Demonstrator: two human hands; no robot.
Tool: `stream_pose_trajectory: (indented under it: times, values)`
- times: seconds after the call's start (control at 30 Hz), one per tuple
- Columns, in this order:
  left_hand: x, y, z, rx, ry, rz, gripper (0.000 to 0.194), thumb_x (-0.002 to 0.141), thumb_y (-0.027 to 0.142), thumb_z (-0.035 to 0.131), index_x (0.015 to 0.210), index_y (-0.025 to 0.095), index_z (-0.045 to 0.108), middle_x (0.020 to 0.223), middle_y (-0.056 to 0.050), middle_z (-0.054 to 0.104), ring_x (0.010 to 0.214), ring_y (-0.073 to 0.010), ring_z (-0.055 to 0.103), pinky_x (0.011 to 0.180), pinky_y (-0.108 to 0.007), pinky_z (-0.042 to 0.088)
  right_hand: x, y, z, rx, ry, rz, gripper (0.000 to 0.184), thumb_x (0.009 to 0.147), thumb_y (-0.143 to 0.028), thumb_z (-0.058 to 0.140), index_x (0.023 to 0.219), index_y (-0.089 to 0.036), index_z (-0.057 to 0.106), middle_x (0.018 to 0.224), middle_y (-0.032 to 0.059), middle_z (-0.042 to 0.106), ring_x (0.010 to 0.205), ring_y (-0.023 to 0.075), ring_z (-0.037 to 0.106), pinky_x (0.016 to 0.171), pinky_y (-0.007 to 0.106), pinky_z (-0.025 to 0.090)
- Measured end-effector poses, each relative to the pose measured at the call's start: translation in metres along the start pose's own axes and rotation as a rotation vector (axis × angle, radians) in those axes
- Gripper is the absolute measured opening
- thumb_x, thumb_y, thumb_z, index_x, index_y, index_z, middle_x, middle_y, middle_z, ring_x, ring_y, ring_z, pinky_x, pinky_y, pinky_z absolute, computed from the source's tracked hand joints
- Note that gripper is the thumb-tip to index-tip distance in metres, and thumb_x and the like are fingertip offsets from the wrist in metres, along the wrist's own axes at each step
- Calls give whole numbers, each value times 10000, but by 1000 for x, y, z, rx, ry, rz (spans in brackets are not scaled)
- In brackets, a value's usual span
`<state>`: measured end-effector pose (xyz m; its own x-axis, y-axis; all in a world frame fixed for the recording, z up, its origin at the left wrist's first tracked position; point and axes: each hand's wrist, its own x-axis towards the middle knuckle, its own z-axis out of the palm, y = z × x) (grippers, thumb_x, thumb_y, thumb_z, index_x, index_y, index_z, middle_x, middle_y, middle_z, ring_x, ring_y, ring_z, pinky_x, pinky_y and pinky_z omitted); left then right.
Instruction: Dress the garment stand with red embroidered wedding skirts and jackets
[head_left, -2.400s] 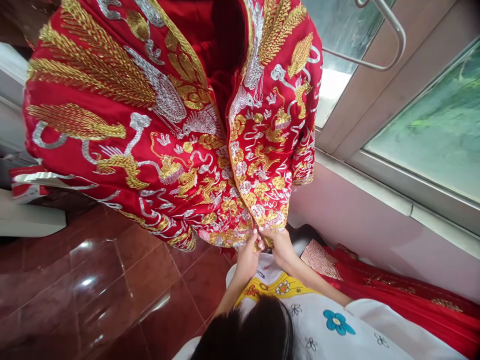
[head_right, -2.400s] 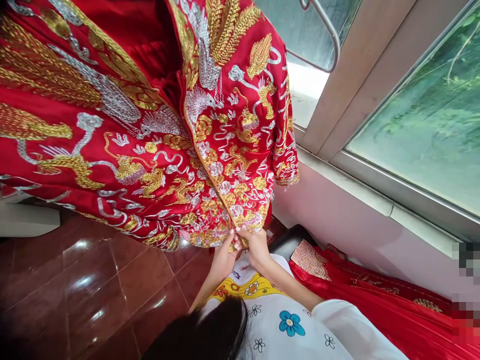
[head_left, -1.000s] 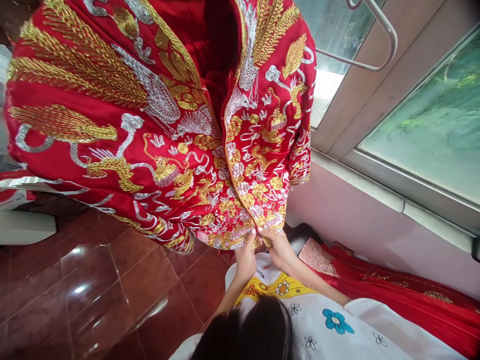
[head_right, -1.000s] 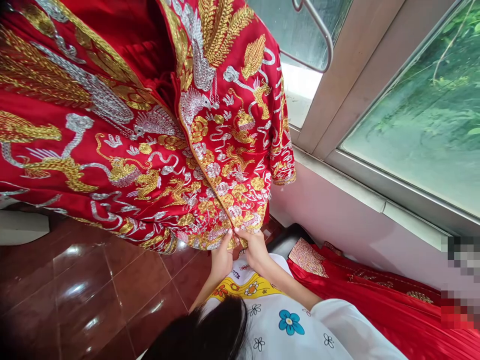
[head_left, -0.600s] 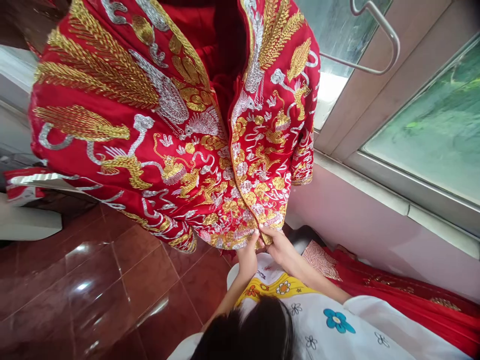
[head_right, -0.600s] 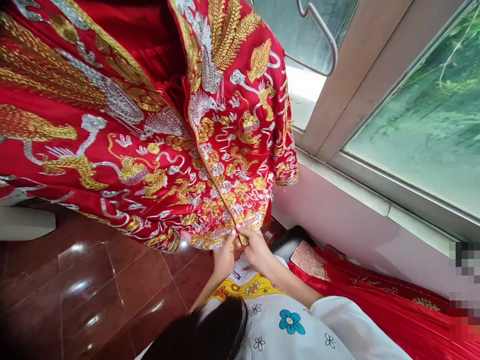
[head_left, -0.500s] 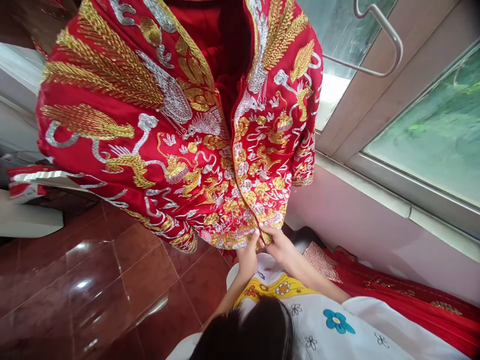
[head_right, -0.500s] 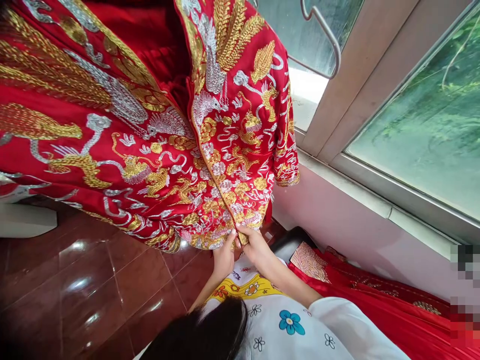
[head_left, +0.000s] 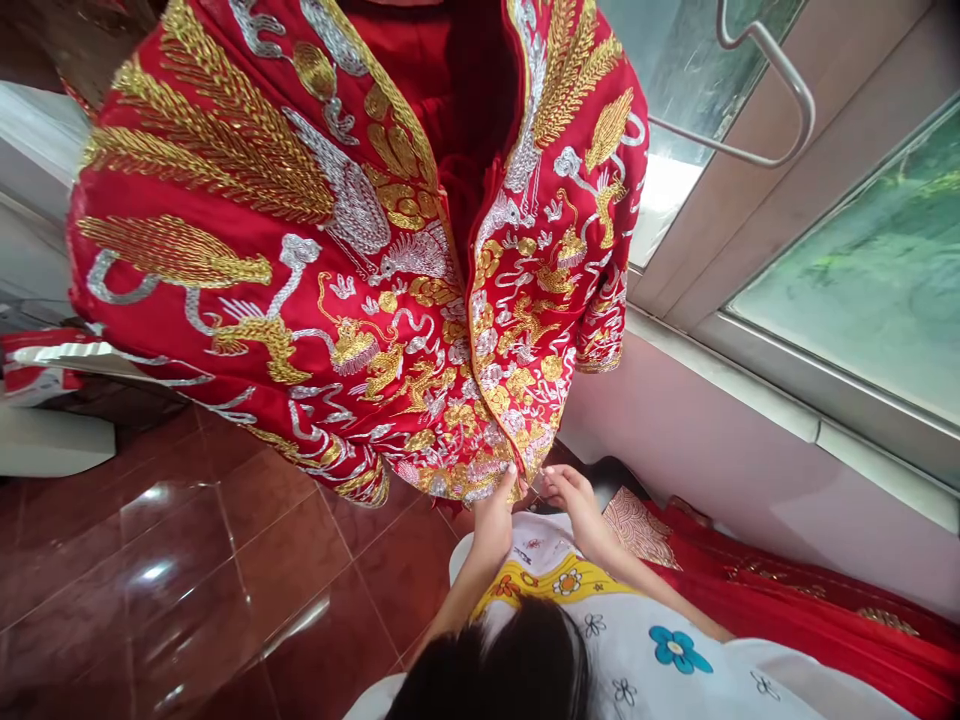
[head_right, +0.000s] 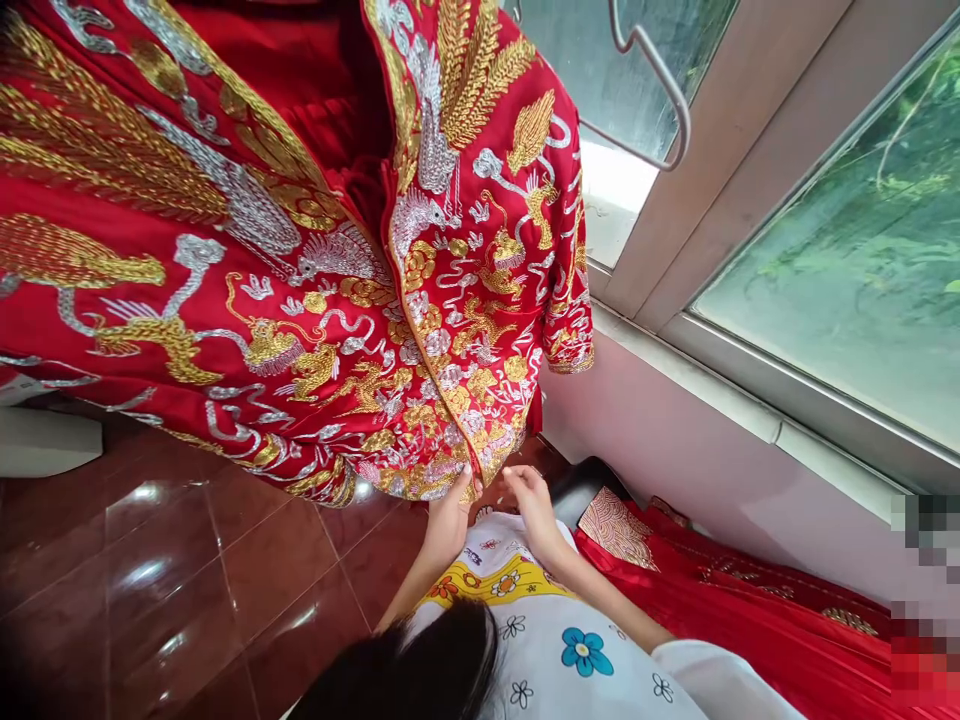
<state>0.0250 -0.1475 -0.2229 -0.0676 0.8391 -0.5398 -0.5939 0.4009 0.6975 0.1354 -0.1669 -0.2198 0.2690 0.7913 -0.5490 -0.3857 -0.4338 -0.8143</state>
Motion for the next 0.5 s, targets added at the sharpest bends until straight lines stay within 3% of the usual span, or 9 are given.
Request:
stream_pose_trajectory:
  times: [0.07,0.13,0.2,0.3,0.43,0.5]
  values:
    - [1,-1,-1,-1,-21,-9,233,598,241,761,730,154,591,753,-2,645,734,-128,618,738,-264,494,-2,-2,0,-268,14,-301,296,709,-454,644,671,-180,540,612,-5,548,566,119,488,566,246,397]
    - [2,-2,-1,-3,-30,-30,213,608,232,749,747,156,606,784,-16,661,788,-146,632,787,-286,492,-2,-8,6,-503,-43,-441,271,761,-433,601,680,-177,558,612,2,565,557,120,484,564,245,385]
    - [3,-3,-1,-7,-35,-48,226,615,230,735,801,163,625,854,-37,677,861,-171,636,834,-316,486,1,-12,14,-657,-157,-441,250,779,-403,579,686,-171,579,622,14,592,554,123,497,557,242,380]
    - [7,-2,-3,8,-17,-30,246,599,235,735,809,171,625,862,-45,677,890,-186,628,807,-312,486,12,-12,20,-683,-301,-381,288,810,-388,512,635,-168,576,602,19,592,542,122,506,533,231,375]
    - [13,-5,-11,75,-9,21,254,568,263,768,702,161,577,662,2,615,679,-138,607,705,-276,480,29,-17,14,-611,-361,-315,296,756,-379,531,571,-155,592,562,11,573,502,96,463,494,210,352]
    - [17,-12,-19,127,-27,42,266,585,298,763,707,157,573,643,7,603,637,-133,598,711,-288,482,37,-22,12,-560,-419,-169,230,682,-329,572,538,-149,578,503,-8,529,438,70,395,435,196,296]
